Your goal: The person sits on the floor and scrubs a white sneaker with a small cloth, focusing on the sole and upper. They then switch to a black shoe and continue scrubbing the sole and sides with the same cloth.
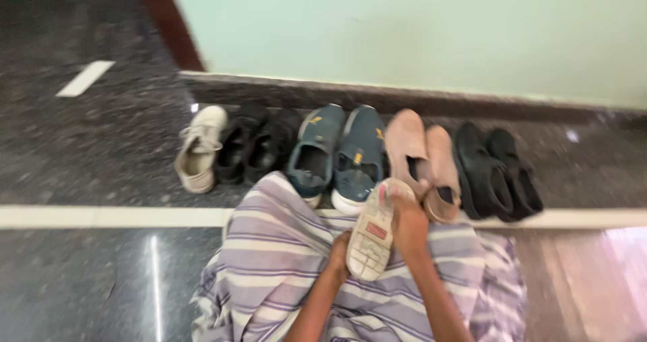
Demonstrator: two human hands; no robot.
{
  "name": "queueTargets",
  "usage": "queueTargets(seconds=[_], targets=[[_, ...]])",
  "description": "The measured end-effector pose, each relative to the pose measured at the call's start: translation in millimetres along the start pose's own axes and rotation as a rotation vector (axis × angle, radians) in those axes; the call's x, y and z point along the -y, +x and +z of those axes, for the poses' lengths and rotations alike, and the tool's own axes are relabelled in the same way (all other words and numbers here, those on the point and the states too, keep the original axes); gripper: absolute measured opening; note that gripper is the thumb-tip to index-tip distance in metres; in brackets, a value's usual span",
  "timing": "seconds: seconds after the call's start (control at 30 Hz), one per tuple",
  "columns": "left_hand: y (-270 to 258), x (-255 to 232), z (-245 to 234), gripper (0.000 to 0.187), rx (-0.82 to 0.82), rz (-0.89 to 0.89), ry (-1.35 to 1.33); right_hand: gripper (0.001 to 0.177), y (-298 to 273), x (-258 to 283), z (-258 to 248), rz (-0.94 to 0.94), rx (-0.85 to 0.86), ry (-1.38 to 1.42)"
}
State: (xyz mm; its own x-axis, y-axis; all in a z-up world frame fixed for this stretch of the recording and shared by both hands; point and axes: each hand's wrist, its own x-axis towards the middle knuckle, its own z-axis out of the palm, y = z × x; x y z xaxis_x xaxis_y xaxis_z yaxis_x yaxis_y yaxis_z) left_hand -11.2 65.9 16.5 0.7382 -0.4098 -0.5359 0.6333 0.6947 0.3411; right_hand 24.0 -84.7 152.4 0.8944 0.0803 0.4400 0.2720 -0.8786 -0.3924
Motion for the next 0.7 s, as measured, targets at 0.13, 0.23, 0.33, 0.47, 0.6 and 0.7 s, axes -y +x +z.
queueTargets(seconds=[0.13,0.23,0.33,0.47,0.6,0.7], targets=[[14.5,3.3,-1.0,0.047,-0.050,-0.121,-0.015,0.038,-57.8,36.8,-21.4,0.061,0.209,0.267],[20.1,8.5,-8.6,0.045,0.079,0.076,0.087,0.044,-51.6,39.2,-50.3,0.143,0.227,0.617],[18.2,14.3,-12.8,0.046,0.044,0.059,0.080,0.041,-46.7,49.9,-60.4,0.227,0.221,0.412],[8.8,13.2,-10.3,0.046,0.116,0.024,-0.021,0.031,-83.8,98.3,-55.3,-0.021,0.202,0.214],[1.4,17.0,-26.3,0.047,0.079,-0.055,-0.071,0.034,-118.7,131.5,-69.9,-0.111,0.429,0.626],[13.1,18.1,-34.8,0.047,0.021,-0.065,-0.125,0.029,-79.9,101.5,-66.6,0.181,0.434,0.130]])
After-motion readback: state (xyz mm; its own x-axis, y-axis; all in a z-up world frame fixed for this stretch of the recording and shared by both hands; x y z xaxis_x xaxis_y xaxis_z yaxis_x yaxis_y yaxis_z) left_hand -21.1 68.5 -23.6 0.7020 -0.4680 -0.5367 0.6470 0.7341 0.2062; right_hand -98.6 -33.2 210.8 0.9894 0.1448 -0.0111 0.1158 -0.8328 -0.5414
